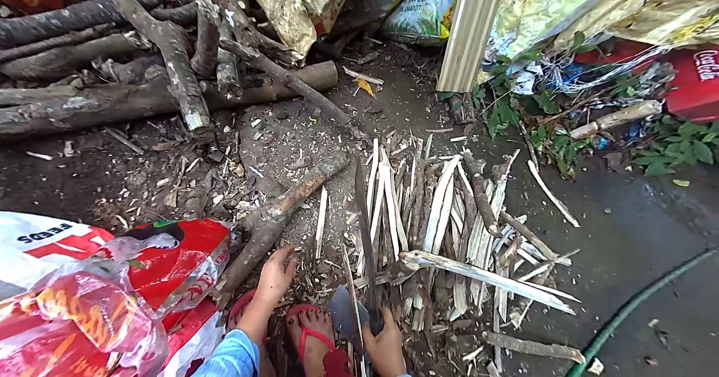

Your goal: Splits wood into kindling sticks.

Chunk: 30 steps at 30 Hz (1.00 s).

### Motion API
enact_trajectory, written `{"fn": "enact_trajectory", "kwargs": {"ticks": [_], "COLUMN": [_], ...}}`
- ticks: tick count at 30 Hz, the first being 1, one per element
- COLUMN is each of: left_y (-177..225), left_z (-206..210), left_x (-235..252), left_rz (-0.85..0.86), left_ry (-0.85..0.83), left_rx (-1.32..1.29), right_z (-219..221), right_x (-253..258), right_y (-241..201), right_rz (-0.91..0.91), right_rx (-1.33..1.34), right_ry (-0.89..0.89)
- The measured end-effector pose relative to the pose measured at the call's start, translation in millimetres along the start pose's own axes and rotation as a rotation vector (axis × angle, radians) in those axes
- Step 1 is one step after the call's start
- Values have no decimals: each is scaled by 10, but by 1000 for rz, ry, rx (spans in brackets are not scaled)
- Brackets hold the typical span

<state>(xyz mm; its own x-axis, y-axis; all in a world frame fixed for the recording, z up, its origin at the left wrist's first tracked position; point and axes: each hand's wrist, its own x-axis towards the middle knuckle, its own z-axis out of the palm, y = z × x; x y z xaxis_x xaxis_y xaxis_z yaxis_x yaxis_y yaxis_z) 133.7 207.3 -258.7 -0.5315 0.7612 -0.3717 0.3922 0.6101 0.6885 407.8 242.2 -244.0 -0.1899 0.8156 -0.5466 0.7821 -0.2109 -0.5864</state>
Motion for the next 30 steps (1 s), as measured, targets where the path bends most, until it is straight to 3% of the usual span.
{"fn": "enact_trajectory", "kwargs": {"ticks": [4, 13, 20, 26, 30], "left_y": [86, 399, 910, 1179, 1288], "left_z": [54, 308, 712, 948, 894], "left_x": [37, 437, 1025, 1222, 1222], "left_rz": [3, -63, -163, -322, -318], "left_ry": [-33, -207, -243, -266, -228], "left_rx": [5, -41, 112, 274, 186], "right_z": [110, 84, 12, -189, -318], "right_x": [308, 338, 88, -22, 11], "right_y": [205, 240, 308, 205, 255], "right_rz": [254, 238, 188, 148, 118], "right_rx": [-165, -156, 95, 261, 331], "right_ry": [-291, -309, -219, -51, 37]}}
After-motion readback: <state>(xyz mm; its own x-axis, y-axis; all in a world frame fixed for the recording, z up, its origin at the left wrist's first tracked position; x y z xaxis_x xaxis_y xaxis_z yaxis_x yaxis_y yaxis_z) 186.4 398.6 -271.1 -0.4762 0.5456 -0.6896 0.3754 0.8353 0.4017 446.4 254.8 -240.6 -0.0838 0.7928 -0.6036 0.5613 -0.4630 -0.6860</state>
